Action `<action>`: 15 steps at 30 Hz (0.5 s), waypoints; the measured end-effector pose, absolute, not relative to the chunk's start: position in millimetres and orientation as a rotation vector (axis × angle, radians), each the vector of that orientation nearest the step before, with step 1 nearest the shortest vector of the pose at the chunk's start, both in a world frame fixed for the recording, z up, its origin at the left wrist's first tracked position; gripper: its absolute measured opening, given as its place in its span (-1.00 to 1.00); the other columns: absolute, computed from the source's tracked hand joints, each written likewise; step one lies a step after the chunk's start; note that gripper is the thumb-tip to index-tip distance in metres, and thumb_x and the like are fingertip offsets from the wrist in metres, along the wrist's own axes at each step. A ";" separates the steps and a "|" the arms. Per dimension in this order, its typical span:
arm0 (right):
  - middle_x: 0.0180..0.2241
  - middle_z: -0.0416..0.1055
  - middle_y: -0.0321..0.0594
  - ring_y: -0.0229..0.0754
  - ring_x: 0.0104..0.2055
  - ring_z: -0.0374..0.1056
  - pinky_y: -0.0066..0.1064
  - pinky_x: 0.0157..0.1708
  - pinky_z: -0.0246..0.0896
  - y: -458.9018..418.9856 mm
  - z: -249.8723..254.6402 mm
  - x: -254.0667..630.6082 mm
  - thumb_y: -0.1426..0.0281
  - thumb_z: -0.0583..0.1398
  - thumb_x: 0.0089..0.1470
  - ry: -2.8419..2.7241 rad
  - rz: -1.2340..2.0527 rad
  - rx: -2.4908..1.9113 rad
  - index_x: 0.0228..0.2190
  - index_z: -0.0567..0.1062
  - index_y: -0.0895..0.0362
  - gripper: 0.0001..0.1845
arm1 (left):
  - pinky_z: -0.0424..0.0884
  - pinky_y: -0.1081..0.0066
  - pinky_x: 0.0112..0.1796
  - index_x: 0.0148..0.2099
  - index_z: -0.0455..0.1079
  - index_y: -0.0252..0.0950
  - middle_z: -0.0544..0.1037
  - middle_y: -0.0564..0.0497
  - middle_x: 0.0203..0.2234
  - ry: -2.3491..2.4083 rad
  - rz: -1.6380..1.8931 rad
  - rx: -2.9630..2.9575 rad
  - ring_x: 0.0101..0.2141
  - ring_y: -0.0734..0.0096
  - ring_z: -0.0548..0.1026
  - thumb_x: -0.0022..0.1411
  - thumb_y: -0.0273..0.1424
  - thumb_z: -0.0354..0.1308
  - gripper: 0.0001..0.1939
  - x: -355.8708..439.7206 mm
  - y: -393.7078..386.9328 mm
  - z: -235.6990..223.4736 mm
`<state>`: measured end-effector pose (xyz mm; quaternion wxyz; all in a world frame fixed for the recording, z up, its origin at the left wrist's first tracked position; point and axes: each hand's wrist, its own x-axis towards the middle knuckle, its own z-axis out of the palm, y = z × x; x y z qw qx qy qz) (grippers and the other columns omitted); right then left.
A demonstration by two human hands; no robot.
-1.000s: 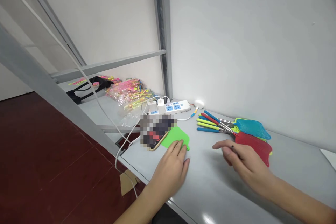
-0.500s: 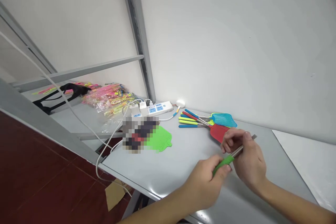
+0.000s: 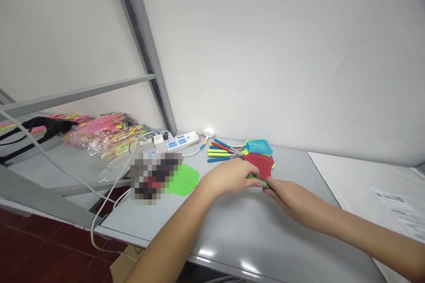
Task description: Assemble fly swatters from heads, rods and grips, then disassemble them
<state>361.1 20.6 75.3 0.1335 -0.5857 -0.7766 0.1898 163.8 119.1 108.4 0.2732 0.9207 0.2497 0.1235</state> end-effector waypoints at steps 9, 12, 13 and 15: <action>-0.44 0.37 -0.31 -0.23 -0.45 0.25 -0.43 -0.46 0.15 30.9 91.9 373.9 0.12 -0.16 0.34 -2.204 1.129 -1.579 -0.22 0.41 0.01 -0.57 | 0.24 0.35 -0.51 -0.27 0.41 -0.30 0.54 -0.09 -0.55 0.471 0.212 3.106 -0.53 0.21 0.50 0.37 -0.30 0.00 -0.76 186.1 113.8 94.1; -0.51 0.39 -0.30 -0.21 -0.52 0.24 -0.40 -0.52 0.01 27.4 74.5 364.1 0.13 -0.14 0.34 -2.372 0.833 -1.715 -0.31 0.40 0.04 -0.57 | 0.25 0.37 -0.58 -0.21 0.36 -0.33 0.56 -0.08 -0.52 0.539 0.102 3.115 -0.55 0.20 0.52 0.41 -0.23 -0.08 -0.69 169.1 104.9 71.8; -0.54 0.39 -0.30 -0.20 -0.56 0.24 -0.39 -0.54 -0.05 27.0 66.4 359.5 0.13 -0.13 0.34 -2.438 0.692 -1.745 -0.36 0.38 0.05 -0.58 | 0.25 0.37 -0.59 -0.21 0.34 -0.33 0.56 -0.07 -0.51 0.564 0.064 3.098 -0.56 0.20 0.53 0.41 -0.23 -0.09 -0.70 162.8 102.3 65.7; -0.59 0.39 -0.31 -0.20 -0.62 0.25 -0.36 -0.58 -0.17 27.8 50.7 351.0 0.16 -0.11 0.34 -2.559 0.416 -1.736 -0.45 0.32 0.05 -0.59 | 0.22 0.38 -0.62 -0.21 0.33 -0.32 0.55 -0.03 -0.53 0.617 0.022 3.054 -0.58 0.21 0.52 0.41 -0.22 -0.10 -0.69 150.5 98.3 57.0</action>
